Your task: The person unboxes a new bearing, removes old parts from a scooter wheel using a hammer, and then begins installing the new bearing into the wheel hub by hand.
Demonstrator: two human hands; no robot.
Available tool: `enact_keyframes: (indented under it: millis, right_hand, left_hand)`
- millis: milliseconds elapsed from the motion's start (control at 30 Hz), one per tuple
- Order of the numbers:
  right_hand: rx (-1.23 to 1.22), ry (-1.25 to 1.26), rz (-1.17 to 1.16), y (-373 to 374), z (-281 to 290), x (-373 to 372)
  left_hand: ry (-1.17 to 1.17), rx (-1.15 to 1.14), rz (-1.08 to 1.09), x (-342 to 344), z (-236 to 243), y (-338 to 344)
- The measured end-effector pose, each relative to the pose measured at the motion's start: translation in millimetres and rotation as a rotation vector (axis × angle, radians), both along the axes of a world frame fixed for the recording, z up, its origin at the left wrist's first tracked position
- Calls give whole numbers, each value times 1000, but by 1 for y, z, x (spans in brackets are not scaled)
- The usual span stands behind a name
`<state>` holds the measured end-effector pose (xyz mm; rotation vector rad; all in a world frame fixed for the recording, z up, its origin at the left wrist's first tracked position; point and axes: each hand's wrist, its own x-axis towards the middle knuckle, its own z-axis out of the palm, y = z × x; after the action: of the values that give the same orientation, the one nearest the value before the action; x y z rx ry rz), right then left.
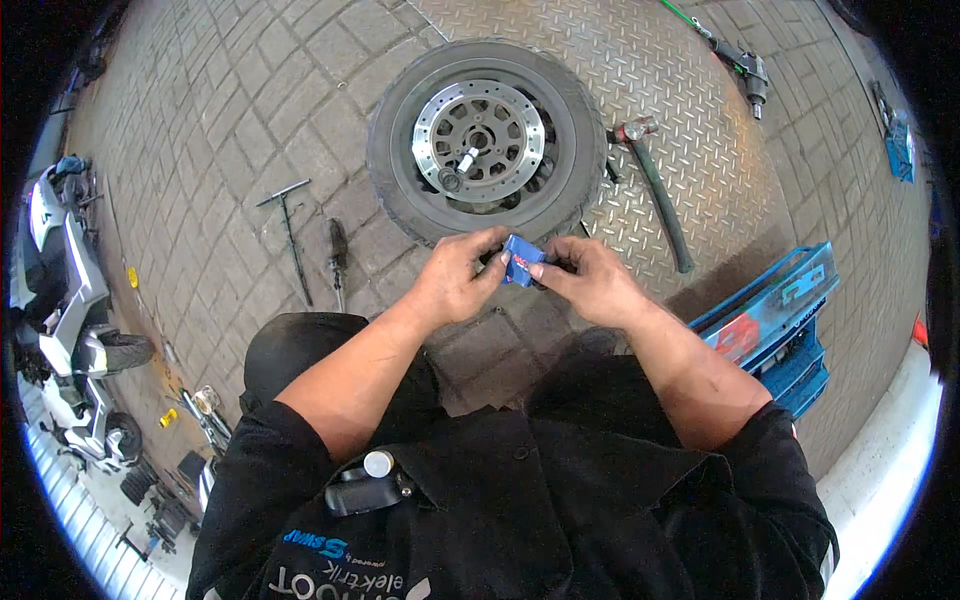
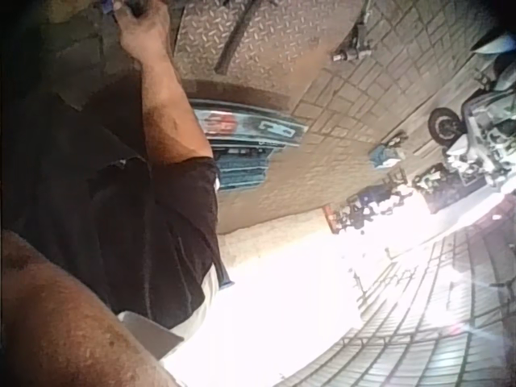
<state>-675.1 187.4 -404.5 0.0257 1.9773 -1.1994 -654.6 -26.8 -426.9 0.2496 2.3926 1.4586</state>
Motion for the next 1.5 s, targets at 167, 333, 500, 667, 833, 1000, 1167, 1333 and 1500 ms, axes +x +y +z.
enact_keyframes:
  millis: [167,333,500,667,833,1000,1167,1333,1500]
  right_hand:
    - [-45,-23,25,-4,-4,2]
    - [55,60,35,-3,5,-2]
    - [127,222,-34,-7,2,4]
    - [113,261,-62,-13,6,10]
    - [158,378,-24,-20,11,18]
    - [143,466,-26,-21,-3,29]
    - [202,491,71,-24,5,33]
    - [159,536,85,-25,3,37]
    - [161,569,64,-24,-3,38]
  left_hand:
    - [-66,-10,-60,-1,-3,-6]
    - [-77,64,34,-1,2,-4]
    - [448,-257,44,1,16,-4]
    - [375,-240,26,7,16,-1]
    - [239,-208,61,13,19,4]
    - [215,-291,36,17,18,7]
    - [158,-365,23,21,20,12]
    - [33,-322,31,22,17,12]
    - [-2,-250,115,22,14,12]
